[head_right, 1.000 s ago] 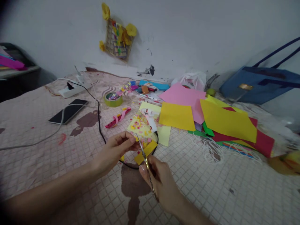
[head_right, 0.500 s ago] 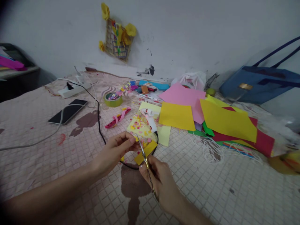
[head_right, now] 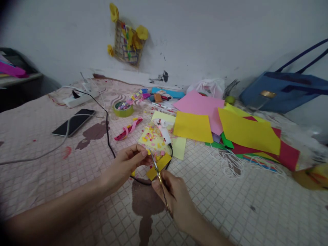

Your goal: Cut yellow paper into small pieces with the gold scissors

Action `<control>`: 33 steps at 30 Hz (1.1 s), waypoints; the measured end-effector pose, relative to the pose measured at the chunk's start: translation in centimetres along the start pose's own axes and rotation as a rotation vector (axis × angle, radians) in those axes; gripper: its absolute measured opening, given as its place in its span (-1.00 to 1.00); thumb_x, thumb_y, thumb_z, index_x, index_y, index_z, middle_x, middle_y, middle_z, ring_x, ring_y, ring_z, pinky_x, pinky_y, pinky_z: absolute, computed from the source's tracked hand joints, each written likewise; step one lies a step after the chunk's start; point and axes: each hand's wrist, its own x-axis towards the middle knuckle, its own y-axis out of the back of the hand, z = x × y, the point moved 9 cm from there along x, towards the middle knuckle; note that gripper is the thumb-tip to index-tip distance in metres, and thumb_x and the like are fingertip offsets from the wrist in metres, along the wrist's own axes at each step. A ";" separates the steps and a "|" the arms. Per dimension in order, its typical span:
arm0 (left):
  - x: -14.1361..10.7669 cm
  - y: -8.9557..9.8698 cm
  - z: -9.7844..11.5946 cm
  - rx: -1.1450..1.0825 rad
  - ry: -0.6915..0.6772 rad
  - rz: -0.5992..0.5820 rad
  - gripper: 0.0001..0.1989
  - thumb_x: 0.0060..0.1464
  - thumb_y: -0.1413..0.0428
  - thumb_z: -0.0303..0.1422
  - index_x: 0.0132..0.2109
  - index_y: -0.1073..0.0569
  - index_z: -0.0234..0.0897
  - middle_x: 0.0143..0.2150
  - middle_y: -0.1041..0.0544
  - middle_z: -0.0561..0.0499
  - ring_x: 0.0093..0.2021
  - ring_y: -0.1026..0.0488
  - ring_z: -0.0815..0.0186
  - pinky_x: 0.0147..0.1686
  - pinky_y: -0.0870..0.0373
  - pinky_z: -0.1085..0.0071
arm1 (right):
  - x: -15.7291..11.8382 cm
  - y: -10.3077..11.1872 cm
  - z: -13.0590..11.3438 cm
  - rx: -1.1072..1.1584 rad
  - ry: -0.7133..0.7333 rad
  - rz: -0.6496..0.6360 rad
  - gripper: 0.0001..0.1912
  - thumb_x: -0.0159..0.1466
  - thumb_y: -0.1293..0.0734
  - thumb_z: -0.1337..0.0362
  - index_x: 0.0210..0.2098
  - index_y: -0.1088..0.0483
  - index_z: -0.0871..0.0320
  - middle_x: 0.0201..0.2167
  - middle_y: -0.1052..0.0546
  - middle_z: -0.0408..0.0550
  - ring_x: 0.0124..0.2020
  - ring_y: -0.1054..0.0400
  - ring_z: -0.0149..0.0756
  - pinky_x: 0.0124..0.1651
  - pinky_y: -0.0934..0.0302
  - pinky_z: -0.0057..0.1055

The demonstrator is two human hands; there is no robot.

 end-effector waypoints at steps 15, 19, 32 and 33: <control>0.2 0.1 0.1 0.028 -0.023 -0.002 -0.83 0.02 -0.11 -0.31 -0.35 -0.36 -0.36 -0.42 -0.46 0.01 -0.40 -0.40 0.39 -0.28 -0.33 0.39 | 0.0 0.0 0.6 -0.030 -0.031 -0.014 -0.58 0.23 -0.10 -0.08 -0.54 -0.11 0.12 -0.69 -0.12 -0.27 -0.68 -0.02 -0.48 -0.65 0.10 -0.53; 0.2 0.1 0.0 0.033 -0.024 -0.008 -0.82 0.02 -0.11 -0.30 -0.35 -0.36 -0.36 -0.43 -0.45 0.01 -0.41 -0.40 0.39 -0.30 -0.34 0.39 | 0.0 0.1 0.5 -0.061 -0.018 -0.015 -0.58 0.23 -0.09 -0.08 -0.54 -0.12 0.13 -0.69 -0.12 -0.26 -0.67 -0.02 -0.48 -0.64 0.09 -0.53; 0.2 0.2 0.1 0.067 -0.023 0.004 -0.81 0.02 -0.11 -0.29 -0.35 -0.39 -0.37 -0.44 -0.46 0.01 -0.43 -0.39 0.41 -0.33 -0.33 0.44 | 0.2 0.3 0.2 -0.122 -0.010 0.000 -0.60 0.22 -0.11 -0.06 -0.53 -0.14 0.12 -0.68 -0.13 -0.25 -0.67 -0.03 -0.46 -0.66 0.06 -0.53; 0.2 0.2 0.1 0.058 -0.018 -0.006 -0.81 0.02 -0.11 -0.29 -0.34 -0.39 -0.37 -0.43 -0.46 0.01 -0.41 -0.39 0.41 -0.32 -0.34 0.44 | 0.2 0.3 0.2 -0.109 -0.006 0.002 -0.60 0.22 -0.11 -0.06 -0.53 -0.14 0.12 -0.69 -0.13 -0.25 -0.68 -0.02 -0.46 -0.66 0.06 -0.53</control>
